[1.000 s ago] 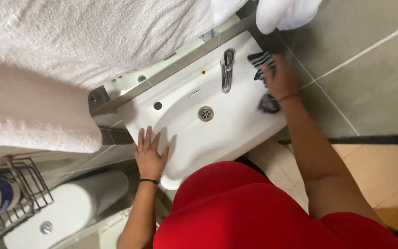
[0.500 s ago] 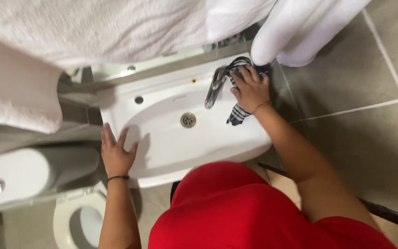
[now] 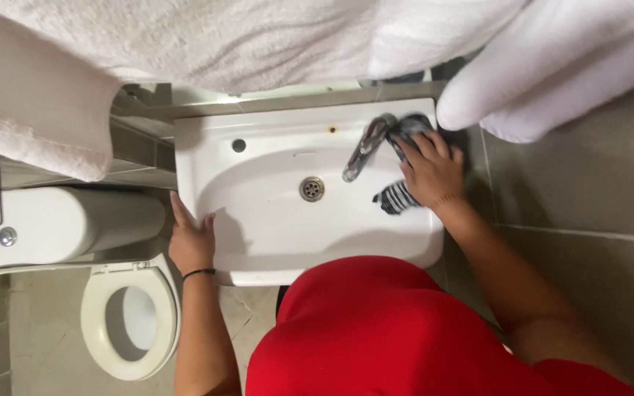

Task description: Cleaning a bathroom sink with a cloth.

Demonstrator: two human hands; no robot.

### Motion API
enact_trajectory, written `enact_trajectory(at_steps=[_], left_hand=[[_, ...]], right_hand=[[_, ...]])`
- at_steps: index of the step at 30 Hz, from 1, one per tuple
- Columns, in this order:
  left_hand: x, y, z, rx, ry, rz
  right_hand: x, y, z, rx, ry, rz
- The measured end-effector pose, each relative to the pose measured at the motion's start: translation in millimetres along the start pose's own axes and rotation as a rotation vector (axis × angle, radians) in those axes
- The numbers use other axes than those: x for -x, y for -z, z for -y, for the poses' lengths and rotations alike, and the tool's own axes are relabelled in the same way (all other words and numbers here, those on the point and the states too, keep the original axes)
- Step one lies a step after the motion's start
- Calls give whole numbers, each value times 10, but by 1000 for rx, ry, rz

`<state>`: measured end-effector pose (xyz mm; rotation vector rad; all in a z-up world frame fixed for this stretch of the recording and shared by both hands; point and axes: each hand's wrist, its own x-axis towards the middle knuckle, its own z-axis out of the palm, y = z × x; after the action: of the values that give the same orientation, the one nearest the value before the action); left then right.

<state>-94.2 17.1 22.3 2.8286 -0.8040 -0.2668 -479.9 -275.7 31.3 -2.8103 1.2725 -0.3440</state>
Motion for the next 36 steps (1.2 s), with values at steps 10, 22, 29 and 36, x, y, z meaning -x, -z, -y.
enact_trajectory(at_steps=[10,22,29,36], left_hand=[[-44,-25,-47,-45,22,-10],[-22,-50,2,-65,13,-40],[-36,-74,29,-65,7,-53],[-21,-39,8,-56,-2,-71]], right_hand=[[-123,-52,-70,29,-35,63],[-263,-122,-46,58,-1,-5],[39,20,-131,-15,-54,141],[-223,-45,12,26,1,-27]])
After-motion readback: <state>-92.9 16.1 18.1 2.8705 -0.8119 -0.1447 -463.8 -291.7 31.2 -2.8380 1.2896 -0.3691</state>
